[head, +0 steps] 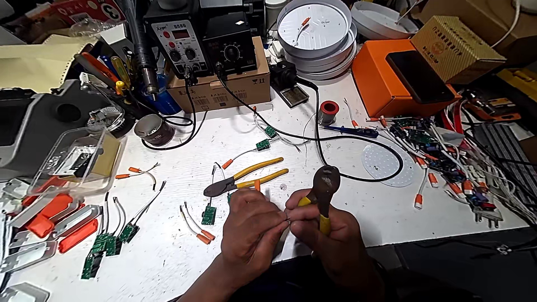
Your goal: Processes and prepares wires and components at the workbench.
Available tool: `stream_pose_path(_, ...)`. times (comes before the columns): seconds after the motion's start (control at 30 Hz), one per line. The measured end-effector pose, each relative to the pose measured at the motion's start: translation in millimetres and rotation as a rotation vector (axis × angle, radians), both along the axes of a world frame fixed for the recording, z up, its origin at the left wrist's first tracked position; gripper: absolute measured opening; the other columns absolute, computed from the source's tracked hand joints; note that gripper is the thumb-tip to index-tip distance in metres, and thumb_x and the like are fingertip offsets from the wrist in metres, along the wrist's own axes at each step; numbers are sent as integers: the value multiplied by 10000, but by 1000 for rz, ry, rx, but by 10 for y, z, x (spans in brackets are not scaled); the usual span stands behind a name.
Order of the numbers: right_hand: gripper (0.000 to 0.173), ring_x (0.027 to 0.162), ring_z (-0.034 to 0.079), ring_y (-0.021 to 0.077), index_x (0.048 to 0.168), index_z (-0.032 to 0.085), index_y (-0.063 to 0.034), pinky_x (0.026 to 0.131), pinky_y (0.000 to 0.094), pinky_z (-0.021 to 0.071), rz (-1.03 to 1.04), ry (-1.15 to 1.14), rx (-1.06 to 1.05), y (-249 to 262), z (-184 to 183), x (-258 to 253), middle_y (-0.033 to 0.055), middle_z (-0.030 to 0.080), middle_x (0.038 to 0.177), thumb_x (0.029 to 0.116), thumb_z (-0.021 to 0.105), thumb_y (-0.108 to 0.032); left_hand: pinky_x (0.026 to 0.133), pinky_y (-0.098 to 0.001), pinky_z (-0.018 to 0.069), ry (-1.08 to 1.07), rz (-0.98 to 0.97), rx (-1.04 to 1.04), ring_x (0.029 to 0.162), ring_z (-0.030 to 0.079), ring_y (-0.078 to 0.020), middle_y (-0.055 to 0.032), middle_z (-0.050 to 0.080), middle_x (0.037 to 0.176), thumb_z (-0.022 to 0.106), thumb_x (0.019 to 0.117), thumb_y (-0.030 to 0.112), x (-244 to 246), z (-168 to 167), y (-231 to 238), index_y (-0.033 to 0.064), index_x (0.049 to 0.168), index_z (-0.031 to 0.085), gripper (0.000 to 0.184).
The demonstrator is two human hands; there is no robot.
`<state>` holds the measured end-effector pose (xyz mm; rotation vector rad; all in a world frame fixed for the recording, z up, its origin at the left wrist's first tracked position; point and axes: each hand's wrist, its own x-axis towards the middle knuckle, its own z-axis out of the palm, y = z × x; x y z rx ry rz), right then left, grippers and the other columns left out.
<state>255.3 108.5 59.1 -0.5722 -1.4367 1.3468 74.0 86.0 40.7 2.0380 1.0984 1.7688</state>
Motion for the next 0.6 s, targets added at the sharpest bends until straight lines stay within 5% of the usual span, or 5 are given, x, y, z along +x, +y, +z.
stream_pose_path(0.6, 164, 897, 654, 56, 968, 726, 0, 746, 174, 564, -9, 25, -15, 9, -1, -8, 100, 682, 1119, 955, 733, -164, 1001, -311, 484, -214, -142, -202, 1068, 625, -122, 21, 692, 963, 672, 1009, 223, 71, 23, -51, 120, 983, 719, 116)
